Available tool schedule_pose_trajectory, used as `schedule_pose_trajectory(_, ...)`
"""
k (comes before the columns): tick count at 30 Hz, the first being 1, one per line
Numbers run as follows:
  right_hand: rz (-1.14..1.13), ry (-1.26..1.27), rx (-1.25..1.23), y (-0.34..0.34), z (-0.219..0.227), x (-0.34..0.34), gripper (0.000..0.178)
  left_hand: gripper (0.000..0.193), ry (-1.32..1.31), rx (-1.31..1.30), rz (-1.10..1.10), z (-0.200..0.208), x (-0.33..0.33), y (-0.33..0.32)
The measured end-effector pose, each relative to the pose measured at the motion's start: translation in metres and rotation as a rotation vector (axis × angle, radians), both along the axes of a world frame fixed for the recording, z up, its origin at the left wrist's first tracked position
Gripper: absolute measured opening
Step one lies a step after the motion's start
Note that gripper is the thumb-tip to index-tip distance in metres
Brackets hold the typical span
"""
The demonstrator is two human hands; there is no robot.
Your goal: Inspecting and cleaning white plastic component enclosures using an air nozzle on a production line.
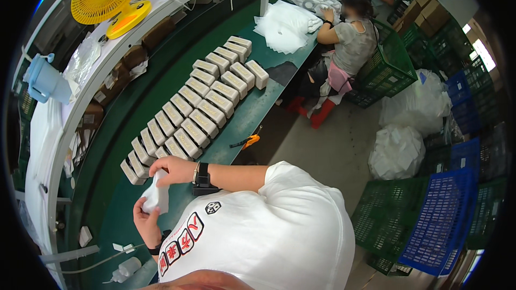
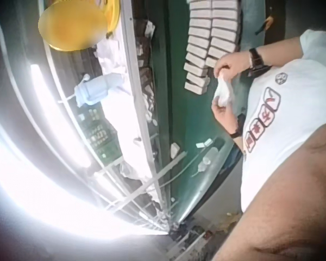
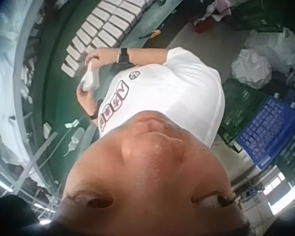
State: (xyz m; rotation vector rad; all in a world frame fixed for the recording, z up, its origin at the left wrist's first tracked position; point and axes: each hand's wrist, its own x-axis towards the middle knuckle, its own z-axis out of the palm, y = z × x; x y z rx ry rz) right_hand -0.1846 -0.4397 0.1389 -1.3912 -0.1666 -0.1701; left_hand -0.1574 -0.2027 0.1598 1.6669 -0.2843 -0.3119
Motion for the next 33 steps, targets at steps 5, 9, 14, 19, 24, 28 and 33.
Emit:
schedule_pose_trajectory(5,-0.062,-0.102,-0.324,-0.002,-0.003,-0.004,0.021,0.020,-0.176,0.482,-0.081,0.008,0.002,0.003)
schedule_pose_trajectory(9,0.015,-0.032,-0.403,-0.006,-0.007,-0.003,0.018,0.010,-0.293,0.497,-0.005,0.003,0.006,0.013)
schedule_pose_trajectory(14,-0.031,0.018,-0.481,-0.012,-0.008,-0.007,0.016,0.009,-0.440,0.341,-0.009,0.004,0.011,0.015)
schedule_pose_trajectory(19,-0.028,-0.099,-0.497,-0.009,-0.024,0.000,0.019,0.015,-0.145,0.039,0.025,0.009,0.005,0.009)
schedule_pose_trajectory(24,0.069,-0.292,-0.506,-0.005,-0.027,0.000,0.027,0.012,-0.104,0.165,-0.052,0.024,-0.003,-0.007)
schedule_pose_trajectory(28,0.217,-0.360,-0.347,0.004,-0.008,-0.002,0.036,0.010,-0.239,0.448,-0.349,0.041,-0.003,-0.016)
schedule_pose_trajectory(33,0.548,0.030,-0.415,0.004,-0.012,0.000,0.036,0.009,-0.475,0.477,-0.454,0.064,-0.004,-0.031)
